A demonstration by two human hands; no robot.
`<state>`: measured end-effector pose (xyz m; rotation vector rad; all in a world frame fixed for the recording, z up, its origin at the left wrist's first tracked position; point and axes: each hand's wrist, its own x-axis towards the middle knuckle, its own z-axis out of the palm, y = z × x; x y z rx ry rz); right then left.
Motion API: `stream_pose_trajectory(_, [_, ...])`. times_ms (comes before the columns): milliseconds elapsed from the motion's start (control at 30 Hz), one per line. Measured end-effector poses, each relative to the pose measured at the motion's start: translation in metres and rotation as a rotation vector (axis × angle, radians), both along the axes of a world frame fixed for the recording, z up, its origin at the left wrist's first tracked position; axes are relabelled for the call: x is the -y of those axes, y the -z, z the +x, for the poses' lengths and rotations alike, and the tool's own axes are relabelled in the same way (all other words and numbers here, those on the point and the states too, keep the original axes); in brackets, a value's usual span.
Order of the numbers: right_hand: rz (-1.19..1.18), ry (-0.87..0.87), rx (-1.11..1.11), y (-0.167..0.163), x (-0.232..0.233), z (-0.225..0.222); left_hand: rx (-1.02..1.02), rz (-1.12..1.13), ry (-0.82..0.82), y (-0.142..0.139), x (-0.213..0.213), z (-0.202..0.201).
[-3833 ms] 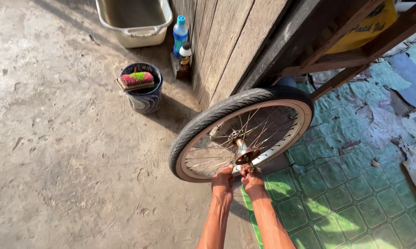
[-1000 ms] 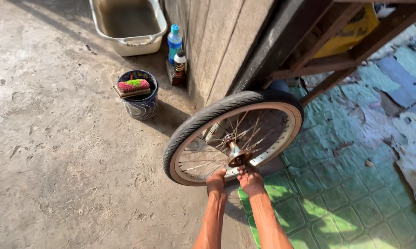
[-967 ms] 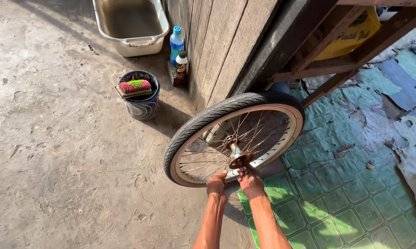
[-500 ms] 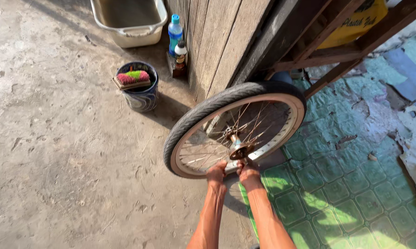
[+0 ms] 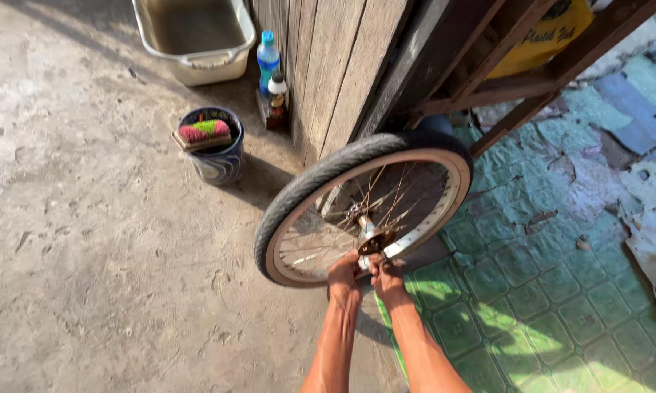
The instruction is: The person works on a bicycle wheel lying on the ground, turning the hub axle by hand, then carries the wheel to a red bicycle, mounts it onto the frame fork, and tightens and adjusts the axle while holding the tire steady.
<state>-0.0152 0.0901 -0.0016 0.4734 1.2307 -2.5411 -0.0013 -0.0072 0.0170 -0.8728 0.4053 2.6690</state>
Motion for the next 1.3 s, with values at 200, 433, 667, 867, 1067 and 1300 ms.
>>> stream_pose_trajectory(200, [0.03, 0.247, 0.147, 0.004, 0.005, -0.005, 0.17, -0.539, -0.094, 0.011, -0.005, -0.004])
stream_pose_trajectory(433, [0.035, 0.271, 0.058, 0.0, 0.01, -0.014, 0.096, -0.342, -0.15, 0.008, -0.011, -0.005])
stream_pose_trajectory(667, [0.107, 0.202, 0.139, 0.007, 0.011, -0.009, -0.038, -0.221, -0.262, 0.013, -0.011, 0.001])
stream_pose_trajectory(867, [0.272, 0.116, 0.19, 0.001, 0.013, -0.011, 0.11, -0.1, -0.208, 0.004, -0.009, 0.002])
stream_pose_trajectory(1067, [0.781, 0.07, 0.127, 0.008, 0.008, 0.0, 0.005, -0.078, -0.13, 0.008, -0.009, 0.001])
stream_pose_trajectory(1300, [0.216, 0.265, 0.157, 0.016, 0.007, -0.001, 0.168, -0.209, -0.133, 0.012, -0.006, -0.003])
